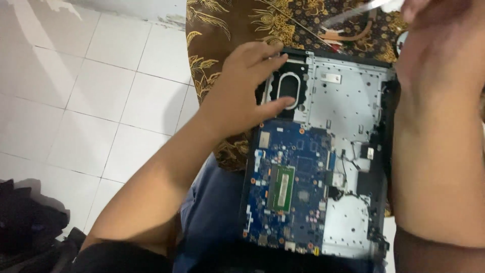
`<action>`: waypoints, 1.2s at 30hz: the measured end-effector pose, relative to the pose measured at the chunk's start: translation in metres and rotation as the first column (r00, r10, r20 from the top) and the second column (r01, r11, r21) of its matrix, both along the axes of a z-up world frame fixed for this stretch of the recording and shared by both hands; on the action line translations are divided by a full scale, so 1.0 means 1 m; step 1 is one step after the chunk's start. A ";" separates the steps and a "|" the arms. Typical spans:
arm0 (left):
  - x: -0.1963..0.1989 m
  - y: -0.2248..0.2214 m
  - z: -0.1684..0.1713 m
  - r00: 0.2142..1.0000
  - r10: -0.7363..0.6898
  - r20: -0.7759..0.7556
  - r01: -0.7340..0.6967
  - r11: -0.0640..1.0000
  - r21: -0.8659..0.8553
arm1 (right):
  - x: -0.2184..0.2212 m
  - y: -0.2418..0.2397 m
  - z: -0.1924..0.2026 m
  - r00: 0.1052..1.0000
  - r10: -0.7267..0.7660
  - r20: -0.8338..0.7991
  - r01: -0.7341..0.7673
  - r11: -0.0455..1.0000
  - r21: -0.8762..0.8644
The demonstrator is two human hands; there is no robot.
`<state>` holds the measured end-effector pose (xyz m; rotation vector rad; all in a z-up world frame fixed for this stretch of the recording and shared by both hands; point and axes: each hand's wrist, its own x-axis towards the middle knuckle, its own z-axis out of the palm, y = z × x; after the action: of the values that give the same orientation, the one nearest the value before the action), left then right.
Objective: Installing a heatsink and fan into a laptop chassis, securing it with screws and connecting the power cable.
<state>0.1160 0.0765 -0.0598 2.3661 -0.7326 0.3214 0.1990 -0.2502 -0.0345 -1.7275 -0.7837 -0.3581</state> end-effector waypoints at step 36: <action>-0.002 0.003 0.001 0.996 -0.085 0.002 0.085 0.996 -0.030 | -0.083 0.005 -0.014 0.999 -0.050 0.012 0.051 0.933 -0.356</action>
<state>0.1142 0.0797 -0.0584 2.2995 -0.8205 0.2946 0.1159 -0.2456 -0.0489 -2.0907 -0.8450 -0.2629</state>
